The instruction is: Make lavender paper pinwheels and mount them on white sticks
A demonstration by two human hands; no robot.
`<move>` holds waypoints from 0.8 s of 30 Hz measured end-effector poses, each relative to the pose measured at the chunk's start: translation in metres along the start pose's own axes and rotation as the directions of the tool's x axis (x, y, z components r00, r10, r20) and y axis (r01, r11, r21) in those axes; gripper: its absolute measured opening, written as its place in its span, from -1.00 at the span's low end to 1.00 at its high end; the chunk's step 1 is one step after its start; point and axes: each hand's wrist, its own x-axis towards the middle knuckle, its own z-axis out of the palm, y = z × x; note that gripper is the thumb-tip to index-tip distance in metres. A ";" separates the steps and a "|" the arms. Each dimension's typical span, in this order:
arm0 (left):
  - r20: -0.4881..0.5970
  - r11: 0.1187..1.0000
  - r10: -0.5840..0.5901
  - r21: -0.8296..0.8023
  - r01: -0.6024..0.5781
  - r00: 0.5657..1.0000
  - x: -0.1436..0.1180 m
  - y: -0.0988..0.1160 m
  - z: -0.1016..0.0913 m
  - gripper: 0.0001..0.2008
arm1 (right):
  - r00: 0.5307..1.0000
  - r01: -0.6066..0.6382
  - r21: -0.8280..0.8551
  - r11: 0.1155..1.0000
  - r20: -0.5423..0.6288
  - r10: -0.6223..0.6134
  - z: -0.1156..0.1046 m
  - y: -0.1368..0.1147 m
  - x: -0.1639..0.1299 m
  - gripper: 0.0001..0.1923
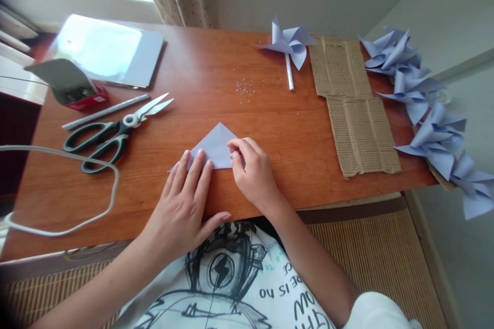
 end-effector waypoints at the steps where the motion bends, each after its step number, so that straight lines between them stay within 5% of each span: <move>1: -0.007 1.000 -0.006 0.001 0.006 1.000 -0.004 -0.004 -0.002 -0.02 | 1.000 0.001 -0.001 1.000 0.002 -0.001 0.000 0.000 0.000 -0.79; 10: -0.023 0.998 -0.035 -0.056 0.034 0.999 -0.010 -0.014 -0.016 -0.09 | 0.999 0.016 0.011 1.000 0.032 -0.016 -0.002 -0.004 0.001 -0.77; 14: -0.107 0.999 -0.037 0.012 0.039 0.994 -0.003 -0.016 -0.018 -0.35 | 0.997 0.040 0.001 0.999 0.073 -0.040 -0.004 -0.005 0.001 -0.75; 18: -0.156 0.993 0.100 0.077 -0.089 0.983 0.010 -0.018 -0.017 -0.66 | 0.996 0.036 0.022 0.999 0.078 -0.038 -0.007 -0.004 0.003 -0.74; 24: -0.059 0.977 0.201 0.092 -0.195 0.978 0.026 0.004 -0.007 -0.51 | 0.996 -0.001 0.088 0.996 0.086 -0.007 -0.008 -0.001 0.004 -0.66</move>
